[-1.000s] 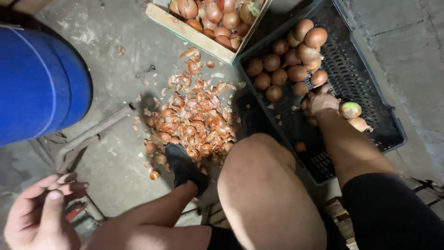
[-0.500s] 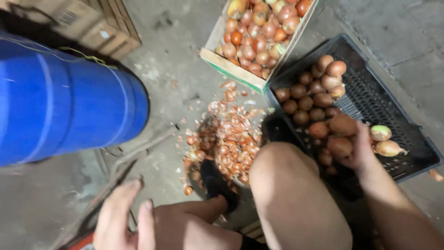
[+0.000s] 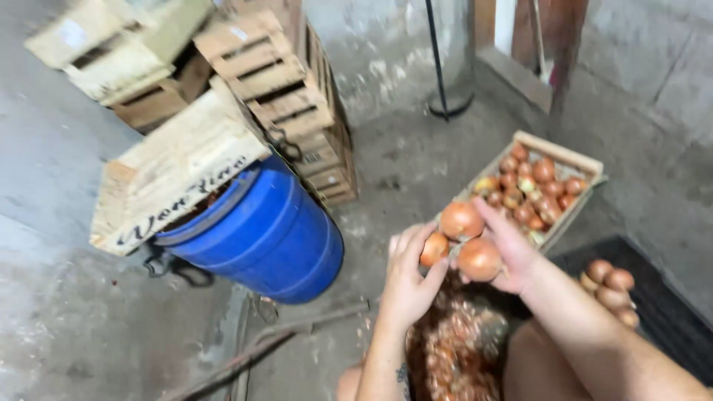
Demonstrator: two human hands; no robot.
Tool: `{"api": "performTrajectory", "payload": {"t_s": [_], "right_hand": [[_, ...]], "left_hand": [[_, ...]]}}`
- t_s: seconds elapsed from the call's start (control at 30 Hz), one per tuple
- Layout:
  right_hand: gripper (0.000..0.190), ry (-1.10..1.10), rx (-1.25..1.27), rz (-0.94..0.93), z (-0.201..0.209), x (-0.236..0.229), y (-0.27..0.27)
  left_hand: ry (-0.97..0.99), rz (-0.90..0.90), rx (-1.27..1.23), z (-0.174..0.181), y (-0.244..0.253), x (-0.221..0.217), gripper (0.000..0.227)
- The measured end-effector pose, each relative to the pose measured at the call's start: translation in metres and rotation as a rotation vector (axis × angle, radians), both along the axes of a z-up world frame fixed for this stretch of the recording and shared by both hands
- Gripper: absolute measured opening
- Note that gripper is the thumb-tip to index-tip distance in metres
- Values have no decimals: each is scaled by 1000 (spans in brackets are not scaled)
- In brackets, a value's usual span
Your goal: The person peels multiple onions by hand, removing dry outer skins and placing the peeled onions into a black crate. The peeled skins accumulate on the floor beside a wooden crate of unpeeled onions.
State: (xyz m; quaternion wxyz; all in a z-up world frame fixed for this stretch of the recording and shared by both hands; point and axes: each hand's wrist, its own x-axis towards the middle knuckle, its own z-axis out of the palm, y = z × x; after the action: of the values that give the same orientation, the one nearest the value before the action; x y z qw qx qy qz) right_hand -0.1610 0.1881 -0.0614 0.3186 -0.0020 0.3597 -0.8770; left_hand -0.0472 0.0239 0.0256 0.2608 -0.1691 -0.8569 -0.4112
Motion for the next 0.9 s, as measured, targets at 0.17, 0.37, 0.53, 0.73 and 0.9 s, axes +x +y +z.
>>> {"api": "performTrajectory", "payload": {"t_s": [0.17, 0.37, 0.53, 0.73, 0.9], "right_hand": [[72, -86, 135, 62, -5, 8, -22], [43, 80, 264, -40, 0, 31, -21], [50, 190, 364, -23, -37, 20, -15], [45, 177, 514, -39, -26, 41, -19], [37, 321, 682, 29, -37, 37, -12]], "left_hand": [[-114, 81, 371, -63, -25, -10, 38], [-360, -34, 1473, -107, -42, -18, 23], [-320, -94, 1608, -97, -55, -11, 10], [-220, -91, 962, -69, -45, 7, 42], [-361, -63, 377, -62, -37, 16, 69]]}}
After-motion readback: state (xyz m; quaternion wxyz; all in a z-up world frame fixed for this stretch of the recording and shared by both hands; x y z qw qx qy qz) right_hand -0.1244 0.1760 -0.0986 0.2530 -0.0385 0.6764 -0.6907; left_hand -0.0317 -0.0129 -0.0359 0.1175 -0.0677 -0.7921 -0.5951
